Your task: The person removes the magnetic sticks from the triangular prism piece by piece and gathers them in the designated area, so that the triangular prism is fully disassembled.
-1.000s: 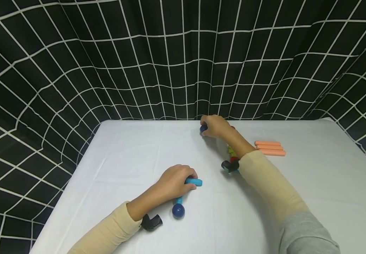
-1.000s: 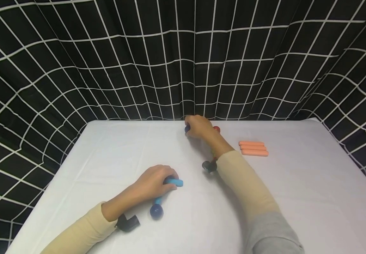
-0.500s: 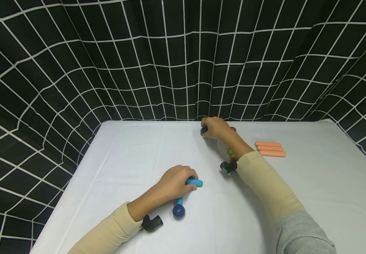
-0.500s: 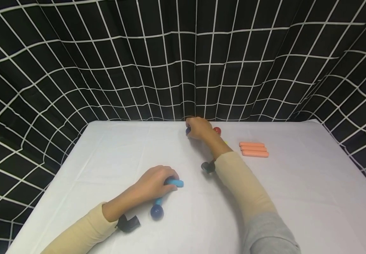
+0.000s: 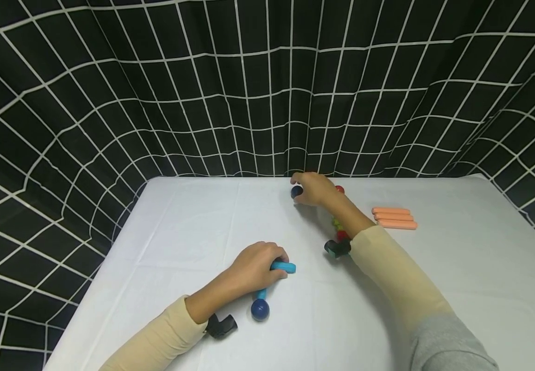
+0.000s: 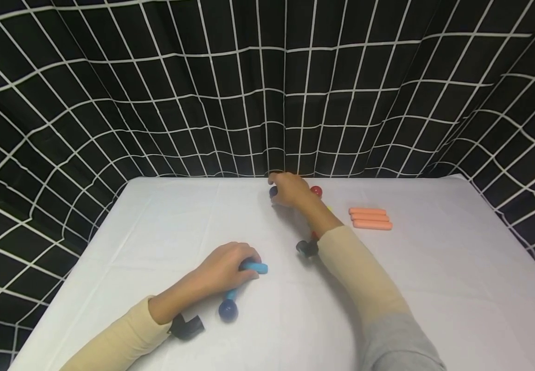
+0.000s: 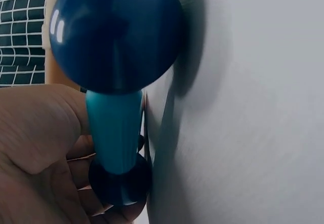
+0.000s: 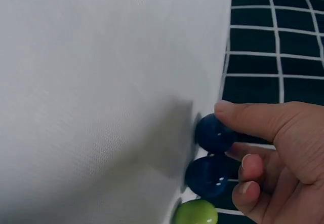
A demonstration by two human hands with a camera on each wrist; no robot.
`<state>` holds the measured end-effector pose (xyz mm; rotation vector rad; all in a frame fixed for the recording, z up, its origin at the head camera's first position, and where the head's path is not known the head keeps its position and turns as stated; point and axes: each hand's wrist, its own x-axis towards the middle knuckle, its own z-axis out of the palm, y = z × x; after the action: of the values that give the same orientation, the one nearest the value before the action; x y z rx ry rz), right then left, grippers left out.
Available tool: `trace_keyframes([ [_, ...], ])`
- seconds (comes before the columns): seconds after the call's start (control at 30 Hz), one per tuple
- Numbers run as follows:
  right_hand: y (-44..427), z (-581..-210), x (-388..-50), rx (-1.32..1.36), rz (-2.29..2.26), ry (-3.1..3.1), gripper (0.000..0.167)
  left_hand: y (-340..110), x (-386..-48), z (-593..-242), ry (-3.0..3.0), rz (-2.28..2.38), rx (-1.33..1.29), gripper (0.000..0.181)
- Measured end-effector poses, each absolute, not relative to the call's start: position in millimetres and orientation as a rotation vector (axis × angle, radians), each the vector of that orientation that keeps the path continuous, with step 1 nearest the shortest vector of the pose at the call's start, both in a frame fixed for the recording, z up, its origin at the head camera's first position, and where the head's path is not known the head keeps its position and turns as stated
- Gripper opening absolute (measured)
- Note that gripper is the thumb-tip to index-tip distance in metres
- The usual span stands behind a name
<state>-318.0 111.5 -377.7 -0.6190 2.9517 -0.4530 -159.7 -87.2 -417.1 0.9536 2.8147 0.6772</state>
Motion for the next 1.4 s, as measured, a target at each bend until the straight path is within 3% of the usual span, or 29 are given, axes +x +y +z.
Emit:
trace_keyframes([
  [0.3, 108, -371, -256, -0.890, -0.652, 2.877, 0.036, -109, -169, -397, 2.771, 0.654, 0.873, 0.043],
  [0.6, 98, -385, -188, -1.100, -0.584, 2.593, 0.012, -123, -174, -380, 2.690, 0.716, 0.840, 0.019],
  [0.93, 87, -402, -175, -1.235, -0.576, 2.679, 0.013, -118, -169, -380, 2.728, 0.699, 0.896, 0.017],
  [1.4, 109, -380, -158, -1.145, -0.795, 2.648, 0.016, -116, -168, -380, 2.785, 0.618, 0.862, 0.017],
])
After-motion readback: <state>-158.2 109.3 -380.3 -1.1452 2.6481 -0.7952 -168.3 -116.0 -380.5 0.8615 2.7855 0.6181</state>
